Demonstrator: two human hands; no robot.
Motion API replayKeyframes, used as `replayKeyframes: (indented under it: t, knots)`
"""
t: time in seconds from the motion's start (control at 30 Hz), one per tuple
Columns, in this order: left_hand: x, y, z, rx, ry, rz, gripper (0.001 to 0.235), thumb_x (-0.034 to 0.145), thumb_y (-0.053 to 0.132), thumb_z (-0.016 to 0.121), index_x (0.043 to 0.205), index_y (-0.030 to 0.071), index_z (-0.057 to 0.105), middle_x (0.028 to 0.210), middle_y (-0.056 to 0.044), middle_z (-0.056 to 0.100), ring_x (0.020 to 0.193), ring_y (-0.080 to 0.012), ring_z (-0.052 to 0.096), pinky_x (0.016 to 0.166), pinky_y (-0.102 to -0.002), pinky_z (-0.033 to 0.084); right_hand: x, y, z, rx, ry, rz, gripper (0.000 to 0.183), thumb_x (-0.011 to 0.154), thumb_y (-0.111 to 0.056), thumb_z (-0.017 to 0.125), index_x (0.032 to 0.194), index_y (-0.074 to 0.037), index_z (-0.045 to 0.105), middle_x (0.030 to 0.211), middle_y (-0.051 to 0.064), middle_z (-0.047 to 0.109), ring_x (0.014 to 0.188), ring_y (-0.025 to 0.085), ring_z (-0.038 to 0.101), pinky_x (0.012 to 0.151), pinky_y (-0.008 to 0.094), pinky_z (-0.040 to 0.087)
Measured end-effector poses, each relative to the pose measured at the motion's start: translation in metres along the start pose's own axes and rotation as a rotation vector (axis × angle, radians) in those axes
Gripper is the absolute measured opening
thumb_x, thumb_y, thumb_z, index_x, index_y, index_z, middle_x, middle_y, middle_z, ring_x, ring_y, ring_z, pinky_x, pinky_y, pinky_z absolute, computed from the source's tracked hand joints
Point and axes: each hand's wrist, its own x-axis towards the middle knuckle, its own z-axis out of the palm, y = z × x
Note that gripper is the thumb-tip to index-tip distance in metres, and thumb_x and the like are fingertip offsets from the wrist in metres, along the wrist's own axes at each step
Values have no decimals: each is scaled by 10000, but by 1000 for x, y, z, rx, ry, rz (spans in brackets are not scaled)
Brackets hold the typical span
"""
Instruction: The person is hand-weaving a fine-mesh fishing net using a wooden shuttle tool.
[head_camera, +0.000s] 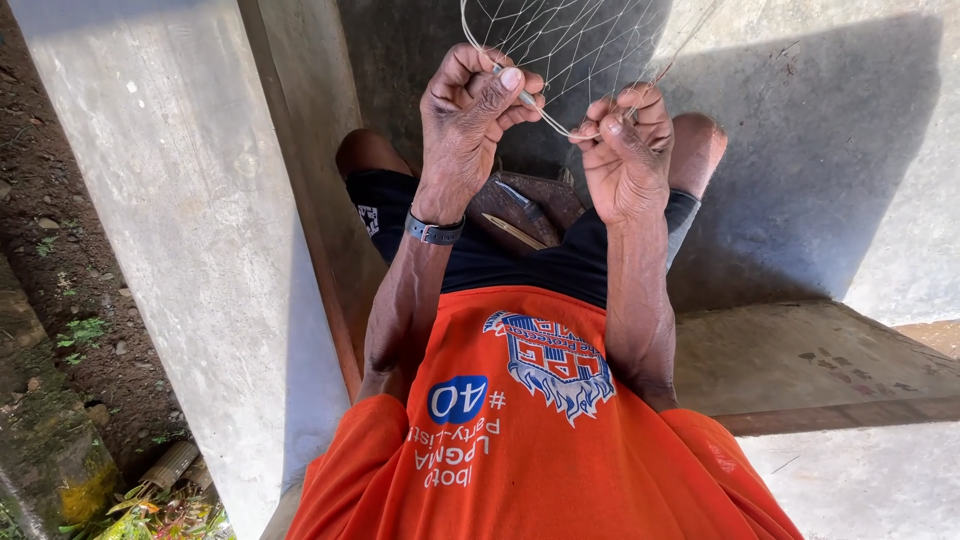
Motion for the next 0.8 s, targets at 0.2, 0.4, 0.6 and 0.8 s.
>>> replayKeyframes:
  t: [0.2,0.4,0.6,0.8]
  knots:
    - [-6,-19,4,-116,-134,-82,420,1039,136,743,1382,88,505,1181,-230,718,1026,-288,749,942,-423,647,-12,-3,12,-80,58,-137,197,969,28,736,1054,-110,623,921,15,640,951,163,707,856,360,611]
    - [-24,-22,35,551,-155,218,289,1025,199,735,1284,118,636,1216,-59,616,1090,-122,628,893,-245,609,-24,-13,26,-243,183,-244,210,931,-37,787,1005,-113,606,947,113,728,899,193,732,854,343,653]
    - [-18,-13,50,762,-288,267,101,1027,220,670,1039,126,703,995,-21,562,878,-115,540,706,-236,499,-29,-23,31,-436,234,-344,275,927,-68,800,996,-121,538,900,34,599,848,173,713,811,290,585]
    - [-11,-4,52,565,-251,109,169,1049,307,602,984,151,613,989,6,536,921,-85,529,695,-223,529,-39,-23,8,-415,246,-372,243,926,-37,801,961,-116,574,932,-20,502,842,234,702,771,364,610]
